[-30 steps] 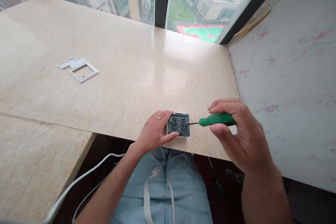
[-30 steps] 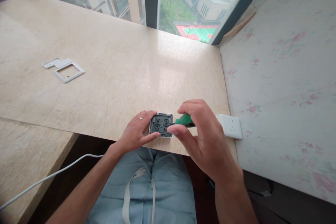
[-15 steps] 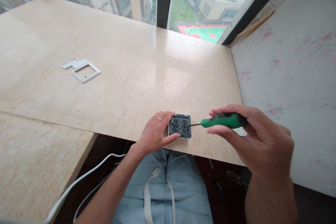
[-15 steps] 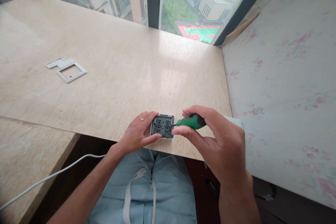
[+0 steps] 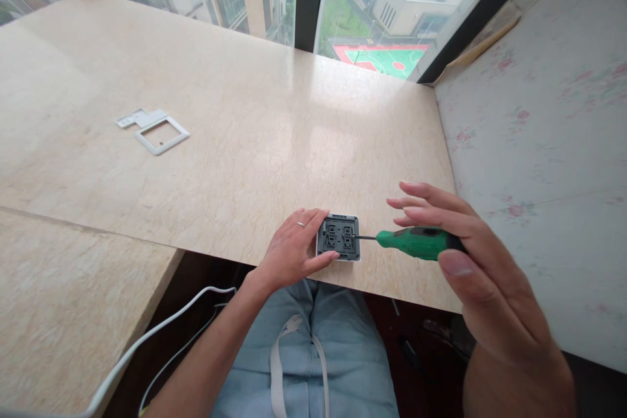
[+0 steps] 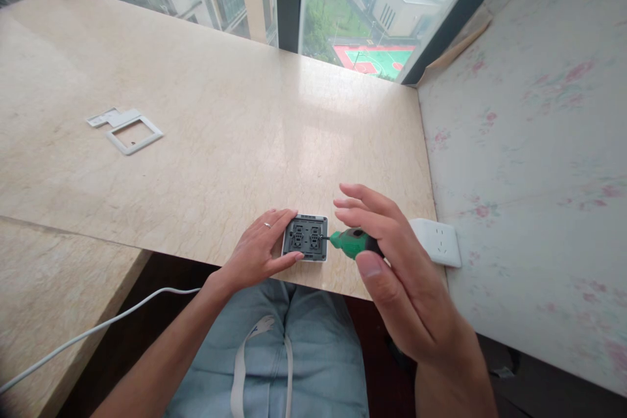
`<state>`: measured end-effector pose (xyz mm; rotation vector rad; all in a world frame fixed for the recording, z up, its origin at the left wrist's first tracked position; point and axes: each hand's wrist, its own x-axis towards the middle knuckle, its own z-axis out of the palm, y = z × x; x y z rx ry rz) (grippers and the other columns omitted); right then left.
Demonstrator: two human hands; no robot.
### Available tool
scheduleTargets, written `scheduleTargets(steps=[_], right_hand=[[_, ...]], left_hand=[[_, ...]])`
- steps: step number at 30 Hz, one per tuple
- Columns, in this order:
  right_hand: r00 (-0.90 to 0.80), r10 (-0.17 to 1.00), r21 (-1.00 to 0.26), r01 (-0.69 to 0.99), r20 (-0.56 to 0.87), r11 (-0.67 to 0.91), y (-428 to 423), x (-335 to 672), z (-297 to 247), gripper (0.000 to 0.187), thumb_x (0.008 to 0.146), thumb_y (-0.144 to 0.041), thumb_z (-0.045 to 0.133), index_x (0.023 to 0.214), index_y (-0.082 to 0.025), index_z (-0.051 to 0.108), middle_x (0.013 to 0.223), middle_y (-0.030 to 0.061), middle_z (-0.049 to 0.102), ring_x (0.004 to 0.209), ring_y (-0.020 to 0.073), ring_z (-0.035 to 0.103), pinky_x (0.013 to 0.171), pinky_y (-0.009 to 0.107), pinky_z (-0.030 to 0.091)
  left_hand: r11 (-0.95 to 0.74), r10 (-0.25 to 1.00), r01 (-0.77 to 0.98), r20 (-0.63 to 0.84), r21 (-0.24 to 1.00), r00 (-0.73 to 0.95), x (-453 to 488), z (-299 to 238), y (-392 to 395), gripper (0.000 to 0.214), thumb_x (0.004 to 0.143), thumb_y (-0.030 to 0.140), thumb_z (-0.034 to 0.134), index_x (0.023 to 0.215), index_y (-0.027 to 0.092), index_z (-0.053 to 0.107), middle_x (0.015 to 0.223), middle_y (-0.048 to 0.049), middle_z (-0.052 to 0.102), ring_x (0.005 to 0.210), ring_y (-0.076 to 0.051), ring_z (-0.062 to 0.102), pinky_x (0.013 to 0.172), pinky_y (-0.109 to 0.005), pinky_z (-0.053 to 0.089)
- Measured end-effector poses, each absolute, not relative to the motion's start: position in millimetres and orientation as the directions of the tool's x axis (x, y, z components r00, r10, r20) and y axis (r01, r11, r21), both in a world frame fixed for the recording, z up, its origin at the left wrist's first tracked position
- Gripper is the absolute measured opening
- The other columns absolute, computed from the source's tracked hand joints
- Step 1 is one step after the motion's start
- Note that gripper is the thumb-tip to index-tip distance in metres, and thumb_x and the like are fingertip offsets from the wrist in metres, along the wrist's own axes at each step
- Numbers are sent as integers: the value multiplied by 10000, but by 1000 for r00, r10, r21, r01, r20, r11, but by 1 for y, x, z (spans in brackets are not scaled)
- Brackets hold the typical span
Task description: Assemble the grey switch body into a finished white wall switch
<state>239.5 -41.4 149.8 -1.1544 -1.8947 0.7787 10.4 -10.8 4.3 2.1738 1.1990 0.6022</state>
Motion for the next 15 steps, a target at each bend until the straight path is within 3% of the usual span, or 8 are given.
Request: scheduleTargets(steps=[4, 7, 11, 15], right_hand=[[-282, 881, -764, 440, 380, 471, -42, 239, 150, 399, 970, -159, 577, 1335, -307, 641, 1364, 50, 660, 1178, 301, 673, 962, 498, 589], [-207, 854, -648, 574, 478, 501, -41, 239, 149, 394, 895, -188, 731, 1263, -324, 695, 1135, 19, 765, 919, 259, 754, 801, 417, 631], [-119, 809, -411, 813, 576, 413, -40, 241, 150, 355, 817, -315, 830, 1161, -313, 739, 919, 3, 782, 742, 230, 733, 646, 363, 567], [-136, 746, -245, 893, 652, 377, -37, 247, 149, 217, 800, -427, 828, 899, -256, 741, 712, -1, 704, 590, 179, 620, 535, 326, 430]], left_hand=[[-428, 866, 602, 116, 674, 487, 10, 4, -11, 713, 901, 550, 626, 1490, 239, 371, 1482, -131, 535, 1373, -326, 496, 1204, -552, 323], [-434, 864, 601, 122, 671, 488, 10, 4, -11, 710, 900, 548, 627, 1487, 241, 373, 1470, -132, 545, 1362, -327, 506, 1198, -557, 328], [-443, 859, 602, 123, 665, 496, 10, 5, -11, 697, 904, 538, 628, 1476, 238, 368, 1465, -133, 545, 1357, -321, 507, 1197, -544, 330], [-441, 859, 599, 121, 669, 498, 10, 6, -11, 684, 905, 527, 632, 1468, 239, 369, 1456, -131, 548, 1353, -322, 505, 1187, -540, 342]])
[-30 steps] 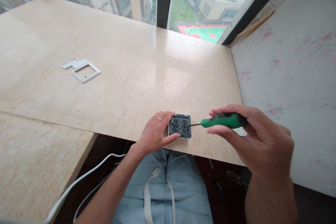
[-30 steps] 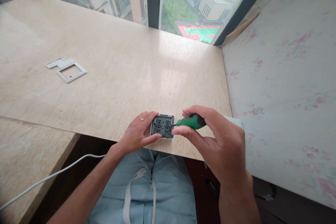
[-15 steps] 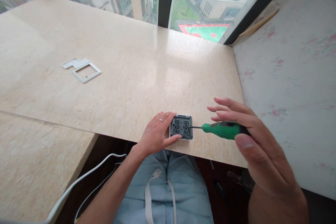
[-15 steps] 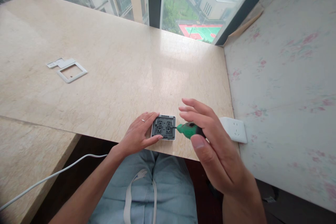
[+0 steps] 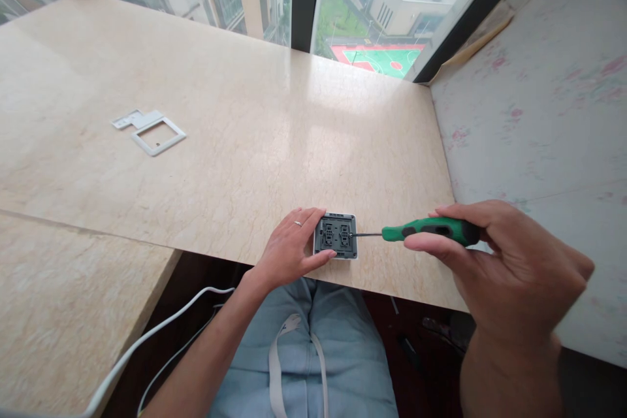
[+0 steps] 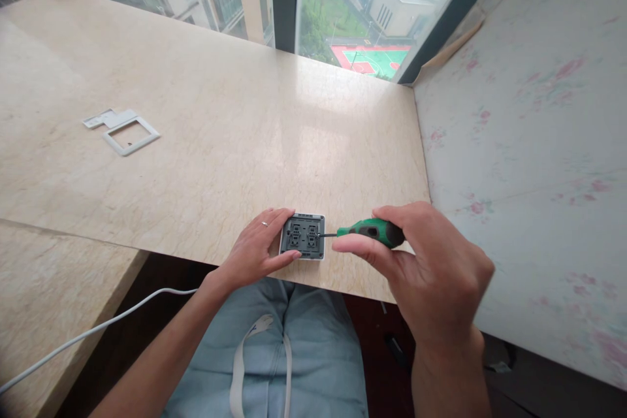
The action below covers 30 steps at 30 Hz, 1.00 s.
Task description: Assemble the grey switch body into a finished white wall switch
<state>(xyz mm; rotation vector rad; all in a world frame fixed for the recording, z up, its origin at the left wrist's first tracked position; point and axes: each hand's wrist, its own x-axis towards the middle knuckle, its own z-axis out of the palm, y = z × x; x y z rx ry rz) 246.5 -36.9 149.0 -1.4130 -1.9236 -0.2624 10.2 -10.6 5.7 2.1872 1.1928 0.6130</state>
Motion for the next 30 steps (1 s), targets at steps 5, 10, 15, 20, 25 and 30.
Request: scheduleTargets(steps=[5, 10, 15, 20, 25, 30], right_hand=[[-101, 784, -320, 875, 613, 363, -31, 249, 143, 334, 880, -562, 695, 803, -239, 656, 669, 6, 632, 581, 174, 580, 546, 329, 419], [-71, 911, -673, 651, 405, 350, -29, 248, 138, 377, 947, -595, 571, 1118, -263, 618, 1194, 103, 685, 1086, 304, 677, 908, 490, 544], [-120, 964, -815, 517, 236, 263, -36, 248, 145, 250, 971, -323, 601, 1217, -282, 581, 1420, 93, 573, 1297, 305, 578, 975, 510, 570], [-95, 971, -860, 450, 221, 240, -41, 245, 149, 276, 919, -196, 668, 1183, -266, 627, 1270, 76, 677, 1071, 260, 718, 906, 461, 629], [198, 911, -892, 356, 362, 277, -45, 233, 154, 196, 895, -179, 696, 1063, -279, 686, 1007, 44, 721, 824, 242, 740, 776, 475, 650], [251, 891, -904, 310, 378, 296, -49, 243, 153, 206, 901, -221, 695, 1083, -318, 702, 922, 34, 705, 736, 250, 718, 691, 503, 641]], left_hand=[[-444, 857, 595, 123, 670, 500, 9, 6, -11, 680, 909, 539, 623, 1470, 250, 368, 1456, -126, 549, 1353, -324, 506, 1191, -550, 334], [-448, 851, 598, 113, 664, 512, 8, 4, -10, 707, 918, 576, 598, 1492, 235, 362, 1473, -134, 540, 1372, -323, 495, 1200, -543, 330], [-444, 852, 610, 98, 656, 515, 6, -1, -11, 807, 909, 633, 582, 1552, 233, 301, 1548, -145, 471, 1436, -337, 433, 1213, -548, 314], [-419, 861, 623, 71, 661, 504, 6, -4, -12, 1089, 767, 718, 698, 1595, 214, 203, 1577, -181, 425, 1462, -391, 388, 1203, -587, 316], [-415, 867, 621, 82, 665, 492, 6, -3, -12, 990, 793, 639, 727, 1562, 212, 274, 1548, -170, 469, 1452, -365, 414, 1208, -570, 320], [-421, 867, 581, 120, 696, 484, 5, -3, -12, 915, 793, 584, 754, 1523, 232, 329, 1512, -161, 512, 1420, -347, 463, 1207, -582, 316]])
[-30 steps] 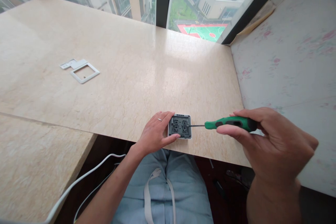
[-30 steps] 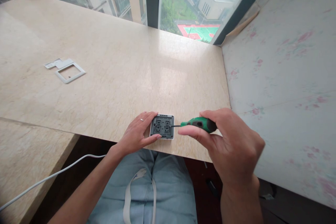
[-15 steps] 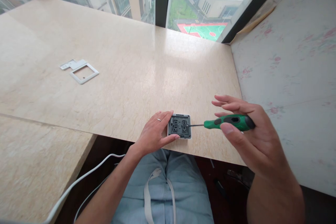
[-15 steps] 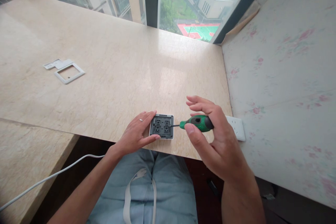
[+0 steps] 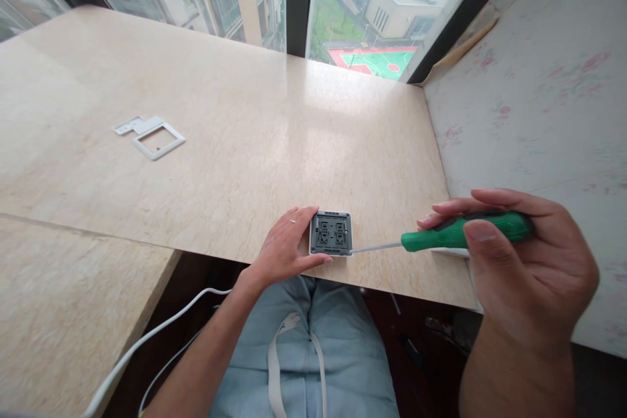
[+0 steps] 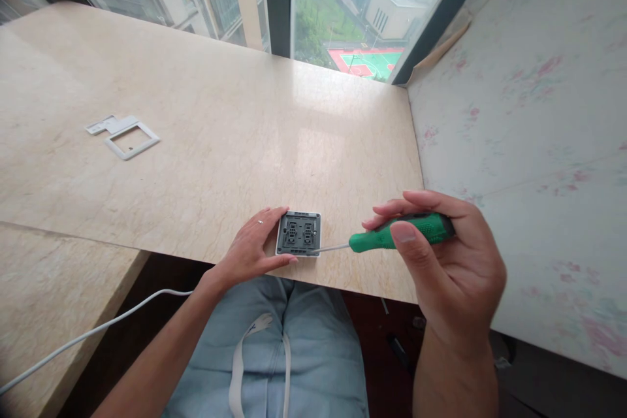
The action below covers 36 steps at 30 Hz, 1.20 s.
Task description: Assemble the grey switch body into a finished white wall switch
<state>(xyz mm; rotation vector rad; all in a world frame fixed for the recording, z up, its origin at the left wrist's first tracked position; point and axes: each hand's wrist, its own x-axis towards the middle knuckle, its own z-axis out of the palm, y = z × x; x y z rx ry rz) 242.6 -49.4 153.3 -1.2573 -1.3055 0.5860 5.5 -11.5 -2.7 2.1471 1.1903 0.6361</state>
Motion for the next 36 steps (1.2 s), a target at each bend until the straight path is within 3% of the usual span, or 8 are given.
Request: scheduleTargets(steps=[5, 17, 36], right_hand=[[239, 930, -949, 218, 280, 229, -50, 259, 139, 181, 897, -276, 707, 1078, -290, 704, 865, 37, 709, 642, 223, 695, 537, 416, 620], [393, 918, -998, 44, 57, 43, -33, 282, 98, 242, 831, -338, 773, 1025, -220, 687, 745, -4, 677, 554, 152, 644, 487, 296, 576], [344, 919, -979, -20, -195, -201, 7, 277, 37, 322, 816, -404, 762, 1048, -214, 645, 735, -20, 652, 534, 139, 629, 437, 259, 545]], left_hand=[[-396, 879, 568, 118, 721, 462, 5, -1, -12, 901, 767, 569, 786, 1494, 246, 362, 1489, -154, 537, 1413, -347, 474, 1197, -589, 327], [-383, 870, 532, 101, 755, 482, 1, 2, -10, 907, 755, 587, 793, 1483, 246, 373, 1504, -139, 528, 1421, -335, 469, 1225, -571, 295], [-442, 837, 486, 151, 754, 526, -1, 1, -9, 917, 777, 556, 786, 1513, 286, 311, 1457, -117, 578, 1355, -302, 546, 1224, -543, 310]])
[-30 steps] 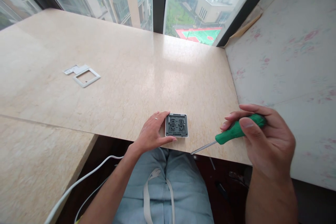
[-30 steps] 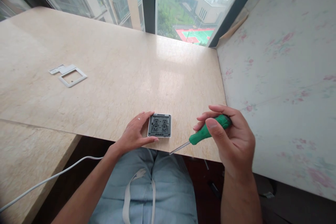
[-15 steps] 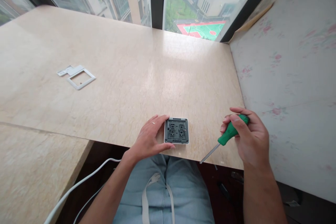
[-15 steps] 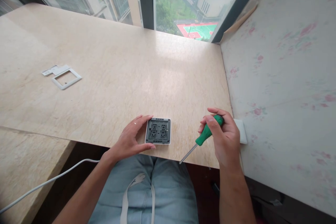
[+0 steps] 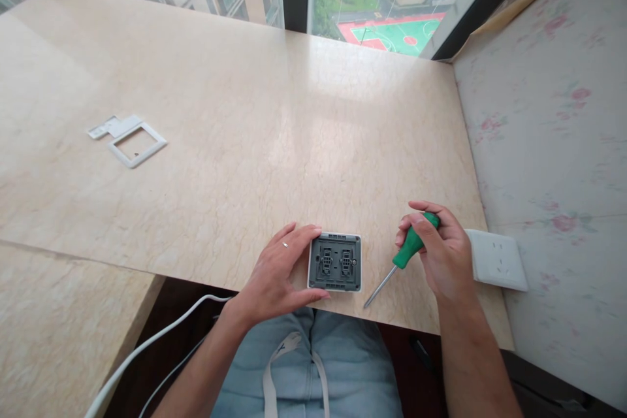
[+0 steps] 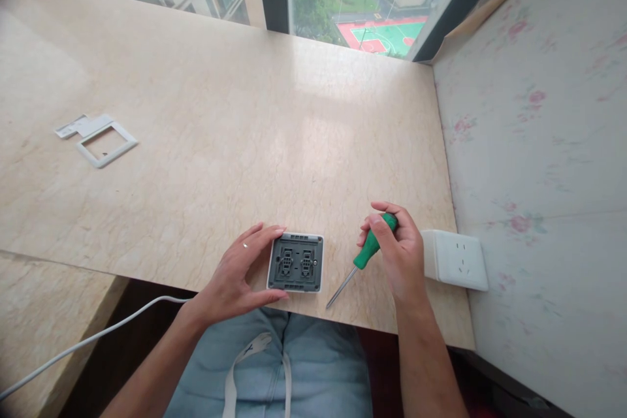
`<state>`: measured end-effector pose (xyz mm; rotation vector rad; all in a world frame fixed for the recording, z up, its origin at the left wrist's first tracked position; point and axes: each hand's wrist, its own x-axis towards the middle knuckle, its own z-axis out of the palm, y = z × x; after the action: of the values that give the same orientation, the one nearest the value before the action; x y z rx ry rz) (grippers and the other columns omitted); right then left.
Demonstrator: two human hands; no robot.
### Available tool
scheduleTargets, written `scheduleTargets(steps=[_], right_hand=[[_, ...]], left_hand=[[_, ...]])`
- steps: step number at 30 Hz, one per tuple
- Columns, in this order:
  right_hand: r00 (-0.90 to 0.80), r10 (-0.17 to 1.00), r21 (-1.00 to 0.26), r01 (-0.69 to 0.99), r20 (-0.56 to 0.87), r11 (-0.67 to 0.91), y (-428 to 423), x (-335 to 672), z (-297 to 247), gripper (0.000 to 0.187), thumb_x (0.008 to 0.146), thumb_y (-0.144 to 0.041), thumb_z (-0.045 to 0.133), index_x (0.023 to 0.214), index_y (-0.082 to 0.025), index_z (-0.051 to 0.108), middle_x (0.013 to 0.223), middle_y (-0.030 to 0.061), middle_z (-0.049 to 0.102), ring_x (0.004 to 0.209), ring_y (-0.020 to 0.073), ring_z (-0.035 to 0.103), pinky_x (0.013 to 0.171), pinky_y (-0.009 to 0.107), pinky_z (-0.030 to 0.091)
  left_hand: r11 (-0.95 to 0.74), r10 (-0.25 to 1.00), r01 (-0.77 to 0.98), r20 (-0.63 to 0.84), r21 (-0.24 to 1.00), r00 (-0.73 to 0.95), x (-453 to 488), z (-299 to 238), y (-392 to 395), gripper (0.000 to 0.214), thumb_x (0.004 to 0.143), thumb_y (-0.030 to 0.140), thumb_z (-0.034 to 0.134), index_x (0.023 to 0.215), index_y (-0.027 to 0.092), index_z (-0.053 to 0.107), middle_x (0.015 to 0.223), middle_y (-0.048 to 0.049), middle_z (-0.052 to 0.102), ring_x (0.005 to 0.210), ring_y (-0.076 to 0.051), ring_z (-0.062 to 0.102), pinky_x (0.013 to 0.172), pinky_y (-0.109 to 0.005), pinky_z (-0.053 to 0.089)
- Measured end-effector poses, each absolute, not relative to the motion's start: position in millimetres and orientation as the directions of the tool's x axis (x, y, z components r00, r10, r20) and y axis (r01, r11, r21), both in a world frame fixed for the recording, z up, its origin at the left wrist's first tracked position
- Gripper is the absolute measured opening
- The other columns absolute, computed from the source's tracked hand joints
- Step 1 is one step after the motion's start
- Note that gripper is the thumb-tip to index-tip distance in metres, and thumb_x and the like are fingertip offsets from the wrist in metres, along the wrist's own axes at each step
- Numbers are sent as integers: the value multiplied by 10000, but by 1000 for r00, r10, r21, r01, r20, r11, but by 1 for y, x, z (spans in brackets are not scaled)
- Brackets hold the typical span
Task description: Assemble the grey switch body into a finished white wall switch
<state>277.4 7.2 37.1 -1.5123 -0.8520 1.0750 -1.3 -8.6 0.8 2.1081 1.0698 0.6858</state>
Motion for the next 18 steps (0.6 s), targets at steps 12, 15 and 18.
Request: scheduleTargets(steps=[12, 15, 18], right_hand=[[344, 913, -967, 48, -219, -250, 20, 267, 17, 391, 813, -484, 739, 1054, -206, 608, 738, -26, 643, 513, 122, 610, 457, 237, 507], [340, 920, -958, 137, -194, -253, 22, 267, 11, 404, 824, -509, 719, 1063, -200, 613, 744, -10, 654, 527, 134, 612, 464, 245, 502], [325, 934, -923, 295, -147, -248, 24, 267, 7, 392, 852, -527, 676, 1069, -202, 639, 768, 7, 666, 563, 152, 620, 500, 268, 508]], left_hand=[[-443, 842, 504, 150, 742, 519, -1, 1, -8, 915, 780, 561, 778, 1514, 276, 312, 1448, -124, 586, 1343, -313, 558, 1216, -559, 320], [-441, 842, 508, 146, 740, 519, 0, 1, -8, 909, 784, 566, 772, 1512, 276, 310, 1451, -120, 583, 1341, -308, 560, 1217, -557, 322], [-432, 845, 519, 130, 737, 518, 0, 1, -9, 906, 789, 558, 771, 1513, 277, 304, 1461, -117, 574, 1353, -303, 548, 1218, -559, 318]])
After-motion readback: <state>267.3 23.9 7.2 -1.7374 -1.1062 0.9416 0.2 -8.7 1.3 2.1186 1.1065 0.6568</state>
